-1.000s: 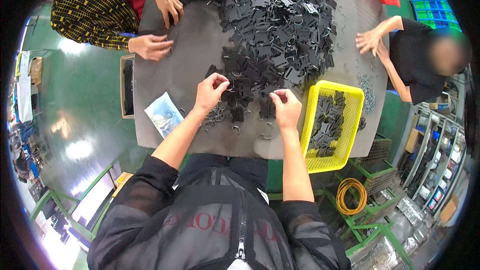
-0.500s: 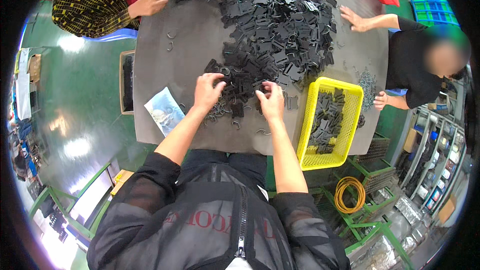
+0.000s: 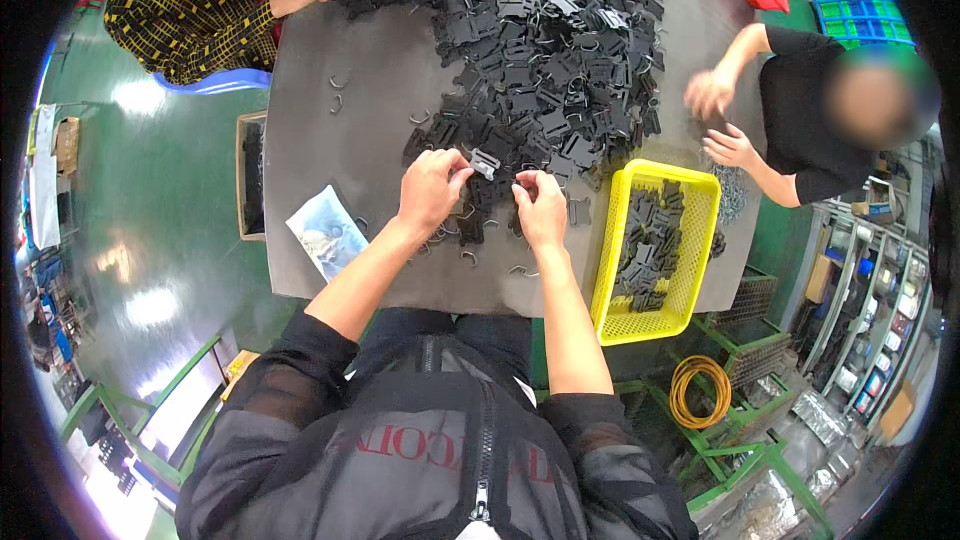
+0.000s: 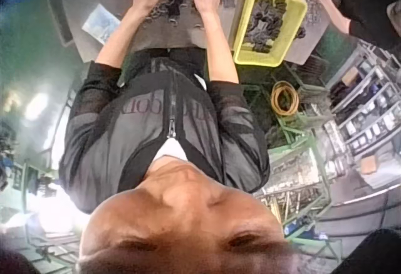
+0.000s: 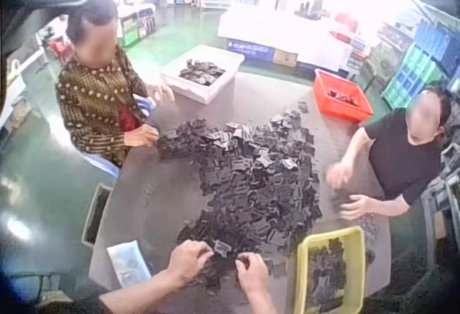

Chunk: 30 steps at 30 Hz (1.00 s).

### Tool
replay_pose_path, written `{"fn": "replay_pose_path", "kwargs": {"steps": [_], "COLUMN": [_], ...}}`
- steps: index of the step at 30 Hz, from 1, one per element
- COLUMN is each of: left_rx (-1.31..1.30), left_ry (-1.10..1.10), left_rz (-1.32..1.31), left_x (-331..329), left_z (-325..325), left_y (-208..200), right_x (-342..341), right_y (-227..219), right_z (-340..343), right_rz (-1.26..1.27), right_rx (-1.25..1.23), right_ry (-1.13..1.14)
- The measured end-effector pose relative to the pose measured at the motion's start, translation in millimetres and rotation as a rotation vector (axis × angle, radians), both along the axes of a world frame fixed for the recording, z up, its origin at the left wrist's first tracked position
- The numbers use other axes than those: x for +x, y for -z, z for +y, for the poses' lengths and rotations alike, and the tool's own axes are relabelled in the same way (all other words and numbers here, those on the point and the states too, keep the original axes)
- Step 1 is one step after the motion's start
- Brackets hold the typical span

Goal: The person assembles components by attaching metal clips onto black plastic pieces by hand and placing the finished pieces into a plastic basket.

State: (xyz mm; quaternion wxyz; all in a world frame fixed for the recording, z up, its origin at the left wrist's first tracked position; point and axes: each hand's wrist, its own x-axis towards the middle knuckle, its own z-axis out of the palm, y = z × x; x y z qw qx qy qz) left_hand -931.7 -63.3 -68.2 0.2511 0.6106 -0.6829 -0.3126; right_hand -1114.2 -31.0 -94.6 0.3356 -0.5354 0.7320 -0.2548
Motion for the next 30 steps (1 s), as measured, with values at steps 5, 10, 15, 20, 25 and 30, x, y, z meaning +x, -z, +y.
{"fn": "replay_pose_path", "kwargs": {"steps": [5,10,15,20,25,30], "left_rx": [0.088,0.547,1.357,0.808,0.303,0.074], "left_ry": [-0.115,-0.268,-0.381,-0.176,-0.294,-0.144], "left_rz": [0.099,0.360,1.342,0.169,0.096,-0.010], "left_x": [-6.1,18.1,42.7,48.4,52.8,49.0], "left_z": [-8.6,-18.2,-32.8,-29.0,-59.4,-90.6], "left_y": [-20.7,11.3,16.0,37.2,55.5,67.4], "right_x": [16.3,38.7,60.3,78.7,71.7,30.7], "right_y": [3.1,14.5,36.0,38.2,28.4,-0.8], "right_z": [-16.5,-62.5,-106.6,-134.8,-139.2,-113.8], "right_rz": [0.001,0.196,0.322,0.289,0.226,-0.566], "right_rx": [0.040,-0.037,-0.172,-0.212,-0.269,0.040], "right_ry": [-0.087,-0.195,-0.253,-0.541,-0.531,-0.124]}}
